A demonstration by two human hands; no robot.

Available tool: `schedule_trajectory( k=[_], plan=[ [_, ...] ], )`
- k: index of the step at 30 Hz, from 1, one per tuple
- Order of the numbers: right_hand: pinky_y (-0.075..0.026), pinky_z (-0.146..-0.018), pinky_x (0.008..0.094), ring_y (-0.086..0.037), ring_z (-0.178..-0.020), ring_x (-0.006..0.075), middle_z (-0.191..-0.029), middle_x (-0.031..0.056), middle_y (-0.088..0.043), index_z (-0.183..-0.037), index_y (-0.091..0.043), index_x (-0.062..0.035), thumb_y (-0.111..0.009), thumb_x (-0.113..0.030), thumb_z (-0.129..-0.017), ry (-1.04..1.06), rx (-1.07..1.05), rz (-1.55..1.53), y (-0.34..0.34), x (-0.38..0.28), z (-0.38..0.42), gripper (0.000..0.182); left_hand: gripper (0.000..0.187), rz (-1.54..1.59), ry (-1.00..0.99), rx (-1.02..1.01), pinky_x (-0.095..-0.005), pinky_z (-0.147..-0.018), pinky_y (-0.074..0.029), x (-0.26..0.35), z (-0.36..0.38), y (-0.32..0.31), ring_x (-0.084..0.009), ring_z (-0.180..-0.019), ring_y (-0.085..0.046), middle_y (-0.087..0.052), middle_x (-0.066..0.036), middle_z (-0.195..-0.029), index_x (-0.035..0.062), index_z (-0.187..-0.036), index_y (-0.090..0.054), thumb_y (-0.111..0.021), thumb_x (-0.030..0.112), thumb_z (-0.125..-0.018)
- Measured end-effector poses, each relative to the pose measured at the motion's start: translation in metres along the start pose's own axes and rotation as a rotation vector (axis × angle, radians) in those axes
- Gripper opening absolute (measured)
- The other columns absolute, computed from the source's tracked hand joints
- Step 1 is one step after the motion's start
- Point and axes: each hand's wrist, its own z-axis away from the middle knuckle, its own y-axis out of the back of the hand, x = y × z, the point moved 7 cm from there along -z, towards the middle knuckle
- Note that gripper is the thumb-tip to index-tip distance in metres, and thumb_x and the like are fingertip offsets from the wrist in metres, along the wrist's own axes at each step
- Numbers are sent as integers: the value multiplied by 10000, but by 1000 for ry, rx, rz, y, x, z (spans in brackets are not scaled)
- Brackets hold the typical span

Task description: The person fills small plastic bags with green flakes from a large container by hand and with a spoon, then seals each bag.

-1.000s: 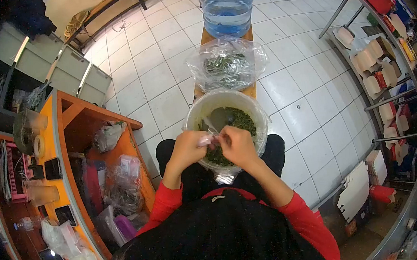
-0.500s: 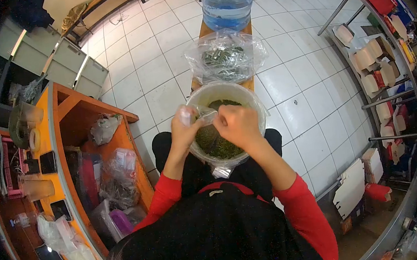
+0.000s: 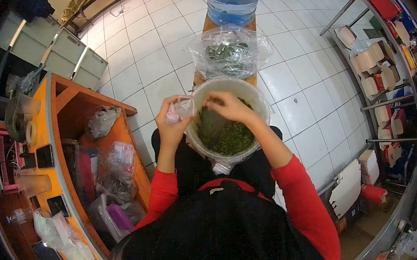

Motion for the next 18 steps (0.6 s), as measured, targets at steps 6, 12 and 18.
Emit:
schedule_trajectory(
  k=[6,12,18],
  plan=[
    [-471,-870,408,-528,-1073,319,-1130,160,-513,-919,-701,-124,-632,-62,-700,-88,-455,998,-45,62,20,238,492,-21,181,69,-260,-807,-473,-7,3,20,-129,-914,-575,-632,-91,-942,19,-1116,-528,-714,-111,-680],
    [-486,-776,416,-586,-907,344,-1021,166,-560,-931,-654,-58,-600,-35,-777,-18,-189,785,-14,43,13,165,479,54,171,208,-241,-703,-508,-23,11,39,-124,-849,-582,-637,-115,-936,21,-1117,-527,-723,-96,-696],
    [-479,-716,430,-602,-792,375,-823,176,-609,-852,-635,-1,-572,-25,-809,34,-13,303,-10,-8,55,80,459,37,204,244,-227,-677,-507,-26,13,46,-119,-830,-587,-639,-111,-937,16,-1114,-526,-720,-86,-711]
  ],
)
